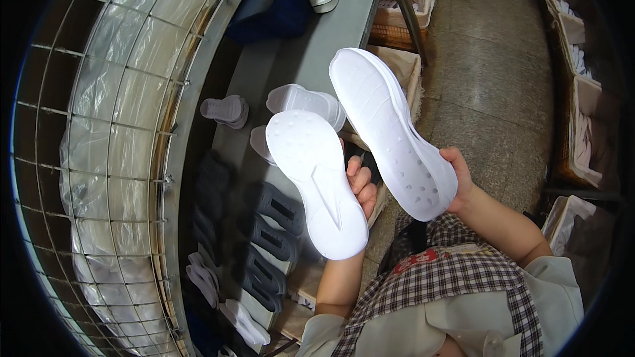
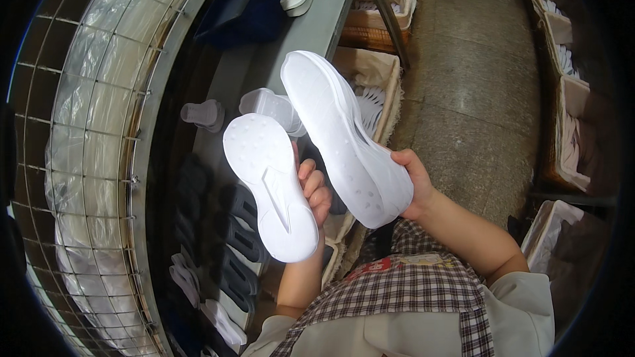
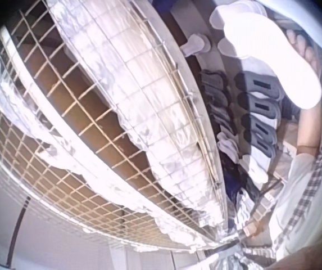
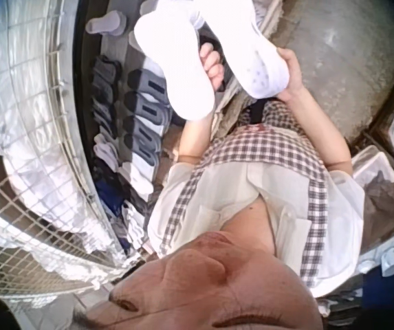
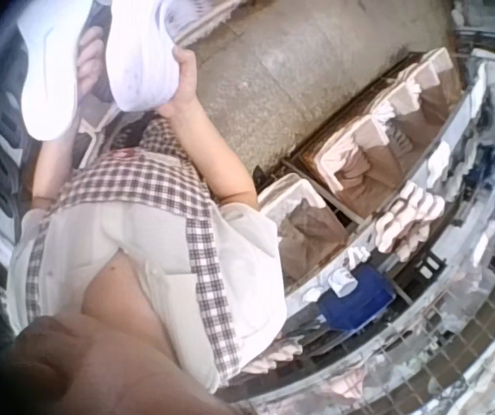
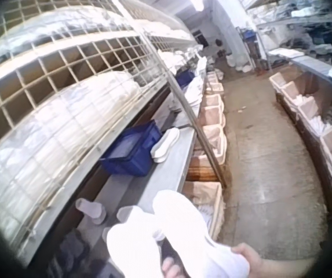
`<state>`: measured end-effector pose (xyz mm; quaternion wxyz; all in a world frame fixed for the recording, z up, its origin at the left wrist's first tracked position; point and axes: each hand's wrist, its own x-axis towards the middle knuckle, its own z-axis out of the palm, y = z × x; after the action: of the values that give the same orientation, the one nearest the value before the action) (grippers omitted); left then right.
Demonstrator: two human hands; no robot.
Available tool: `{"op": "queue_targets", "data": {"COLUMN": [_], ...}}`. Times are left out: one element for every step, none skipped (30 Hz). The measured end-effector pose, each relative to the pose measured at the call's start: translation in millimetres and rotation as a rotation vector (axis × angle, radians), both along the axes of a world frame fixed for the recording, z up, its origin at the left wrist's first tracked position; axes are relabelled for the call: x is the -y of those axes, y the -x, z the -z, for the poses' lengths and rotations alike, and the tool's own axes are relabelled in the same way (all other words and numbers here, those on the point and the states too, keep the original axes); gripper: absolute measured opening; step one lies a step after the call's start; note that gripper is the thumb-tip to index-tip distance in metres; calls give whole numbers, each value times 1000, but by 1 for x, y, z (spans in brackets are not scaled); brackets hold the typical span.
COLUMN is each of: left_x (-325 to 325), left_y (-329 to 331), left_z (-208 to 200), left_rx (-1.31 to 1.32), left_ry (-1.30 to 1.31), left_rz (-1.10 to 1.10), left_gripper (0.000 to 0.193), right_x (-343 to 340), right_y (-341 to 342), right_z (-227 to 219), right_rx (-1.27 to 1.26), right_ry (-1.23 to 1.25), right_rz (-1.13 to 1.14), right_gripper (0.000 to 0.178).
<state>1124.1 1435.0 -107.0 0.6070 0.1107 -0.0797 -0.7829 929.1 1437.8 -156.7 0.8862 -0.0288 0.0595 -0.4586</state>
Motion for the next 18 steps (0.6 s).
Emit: {"op": "queue_targets", "data": {"left_x": [0,0,1,0,-4,-7,-7,-12,-12,-14,-13,-13,-7,2,11,22,41,53], "left_y": [1,5,3,10,11,13,6,5,0,-5,-12,-16,-27,-36,-44,-54,-75,-96], "left_z": [-1,-1,-3,0,1,3,3,5,6,6,4,3,-2,-6,-10,-14,-21,-25], "left_rx": [-17,-35,-106,201,467,840,603,601,635,566,493,653,786,827,552,136,138,98], "left_ry": [1,2,43,-81,-59,32,-292,-272,-258,-288,-264,-312,-278,-247,113,356,317,215], "left_rz": [5,10,3,-154,-199,-181,13,86,147,163,165,48,45,-106,-210,-136,-84,-53], "left_gripper": [53,54,55,52,48,43,41,41,42,42,43,46,52,45,46,49,43,40], "right_x": [0,0,0,-1,-2,-4,-7,-7,-9,-9,-11,-9,-12,-10,-12,-12,-13,-15], "right_y": [-1,-1,-3,-4,-7,-9,-13,-17,-19,-25,-25,-30,-27,-29,-26,-24,-20,-16], "right_z": [-2,-4,-7,-10,-13,-15,-16,-16,-16,-14,-12,-8,-4,1,5,10,15,20], "right_rx": [-3,-47,-96,-160,-309,-475,-632,-532,-570,-616,-642,-718,-1206,-1147,-1090,-1033,-972,-907], "right_ry": [27,75,142,191,272,333,413,302,381,456,533,825,1052,990,929,788,647,507], "right_rz": [12,11,24,54,9,-19,-65,-136,-125,-145,-137,-24,71,101,131,88,43,0], "right_gripper": [71,71,71,72,70,69,68,63,62,62,61,60,58,54,50,46,42,38]}}
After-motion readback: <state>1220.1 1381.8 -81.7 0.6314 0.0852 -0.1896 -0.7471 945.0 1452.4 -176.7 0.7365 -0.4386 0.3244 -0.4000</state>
